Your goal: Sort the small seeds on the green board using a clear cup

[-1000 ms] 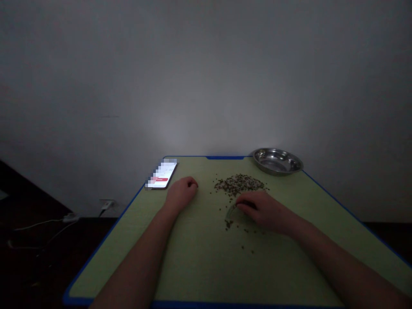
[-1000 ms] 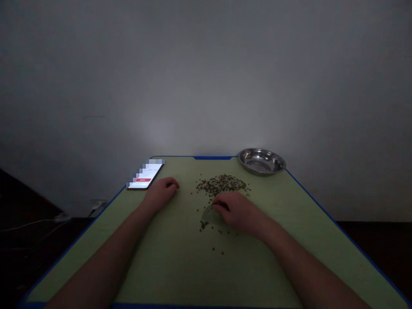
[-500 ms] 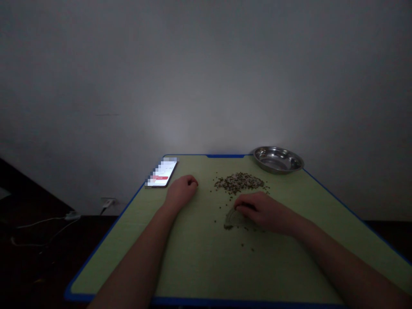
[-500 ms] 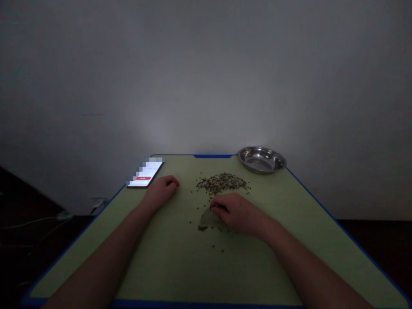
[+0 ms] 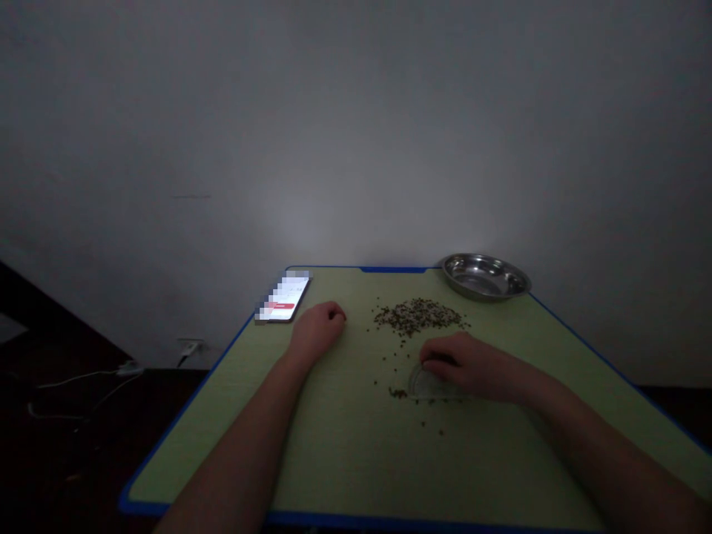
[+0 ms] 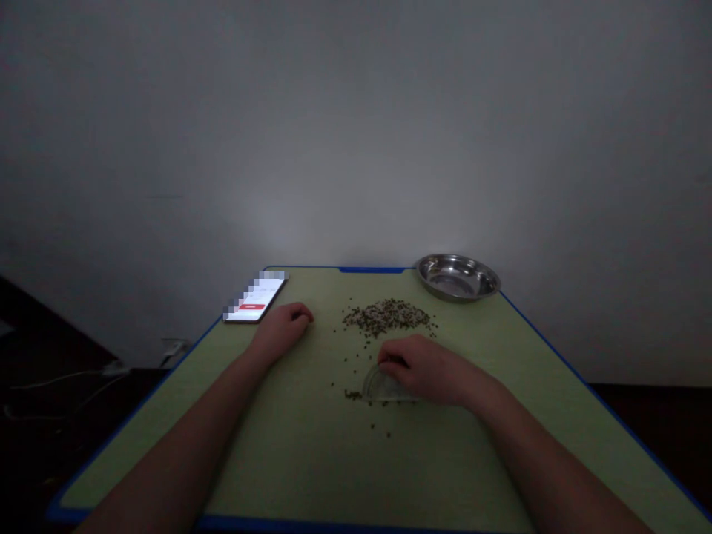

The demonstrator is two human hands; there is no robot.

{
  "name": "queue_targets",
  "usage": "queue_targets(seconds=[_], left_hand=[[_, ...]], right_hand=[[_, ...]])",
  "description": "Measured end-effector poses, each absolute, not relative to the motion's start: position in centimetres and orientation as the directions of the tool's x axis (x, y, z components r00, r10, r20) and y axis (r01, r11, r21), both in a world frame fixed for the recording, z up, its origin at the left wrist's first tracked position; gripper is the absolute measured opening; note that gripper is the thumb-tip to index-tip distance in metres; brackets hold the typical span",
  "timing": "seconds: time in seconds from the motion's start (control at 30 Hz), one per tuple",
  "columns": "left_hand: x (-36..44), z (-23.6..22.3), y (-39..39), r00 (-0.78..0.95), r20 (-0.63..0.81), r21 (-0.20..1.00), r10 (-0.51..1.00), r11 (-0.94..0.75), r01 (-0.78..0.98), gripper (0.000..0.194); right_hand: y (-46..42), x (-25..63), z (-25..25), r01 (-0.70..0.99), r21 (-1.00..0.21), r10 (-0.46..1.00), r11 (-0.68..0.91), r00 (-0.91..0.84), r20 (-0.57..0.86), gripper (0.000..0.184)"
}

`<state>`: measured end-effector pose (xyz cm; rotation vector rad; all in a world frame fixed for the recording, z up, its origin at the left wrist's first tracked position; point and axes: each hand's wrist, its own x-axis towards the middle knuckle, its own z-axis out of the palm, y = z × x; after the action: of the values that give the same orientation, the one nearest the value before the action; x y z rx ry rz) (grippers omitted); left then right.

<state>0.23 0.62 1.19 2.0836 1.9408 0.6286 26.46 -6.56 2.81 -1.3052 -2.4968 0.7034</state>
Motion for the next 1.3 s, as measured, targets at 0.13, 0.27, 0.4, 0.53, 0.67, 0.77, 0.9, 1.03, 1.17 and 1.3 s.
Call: queue_targets(seconds=[0.13, 0.27, 0.4, 0.53, 0.67, 0.77, 0.9, 1.03, 1.17, 1.3], left_hand=[[0.3, 1.4, 0.5, 0.029, 0.141, 0.438, 0.990, -0.088, 0.895, 0.026], [0.3, 1.4, 0.6, 0.040, 0.143, 0.434, 0.989, -0.099, 0.895, 0.026], [0.3, 1.3, 0.6, 0.045, 0.147, 0.440, 0.988, -0.106, 0.892, 0.026], [0.3, 1.4, 0.4, 0.034, 0.140, 0.435, 0.990, -0.093, 0.895, 0.025], [0.3, 1.4, 0.4, 0.038, 0.142, 0.429, 0.989, -0.096, 0.898, 0.025], [0.3, 1.3, 0.5, 0.046, 0.139, 0.428, 0.989, -0.102, 0.898, 0.026], [0.2, 1.3, 0.5, 0.047, 0.144, 0.439, 0.988, -0.106, 0.892, 0.025], [0.2, 1.3, 0.5, 0.049, 0.143, 0.431, 0.988, -0.107, 0.896, 0.025], [0.3, 1.3, 0.6, 0.050, 0.139, 0.428, 0.989, -0.106, 0.898, 0.025], [0.3, 1.3, 0.6, 0.042, 0.139, 0.424, 0.989, -0.097, 0.901, 0.025]], right_hand=[[-6.7, 26.3, 2.9, 0.709, -0.515, 0.823, 0.482, -0.568, -0.011, 0.015], [-6.8, 26.1, 2.9, 0.707, -0.521, 0.825, 0.478, -0.565, -0.010, 0.014], [-6.7, 26.4, 2.9, 0.728, -0.498, 0.847, 0.470, -0.531, 0.024, 0.015], [-6.4, 26.7, 3.0, 0.733, -0.485, 0.851, 0.477, -0.523, 0.046, 0.015], [-6.2, 26.9, 2.8, 0.738, -0.482, 0.856, 0.472, -0.514, 0.050, 0.016], [-6.0, 27.0, 2.7, 0.743, -0.481, 0.861, 0.465, -0.506, 0.051, 0.016], [-5.9, 27.1, 2.5, 0.758, -0.460, 0.867, 0.462, -0.496, 0.053, 0.017], [-5.8, 27.0, 2.5, 0.769, -0.442, 0.871, 0.462, -0.486, 0.064, 0.018], [-5.7, 26.8, 2.3, 0.763, -0.451, 0.873, 0.463, -0.479, 0.087, 0.017], [-5.8, 26.5, 2.2, 0.760, -0.453, 0.873, 0.467, -0.478, 0.098, 0.016]])
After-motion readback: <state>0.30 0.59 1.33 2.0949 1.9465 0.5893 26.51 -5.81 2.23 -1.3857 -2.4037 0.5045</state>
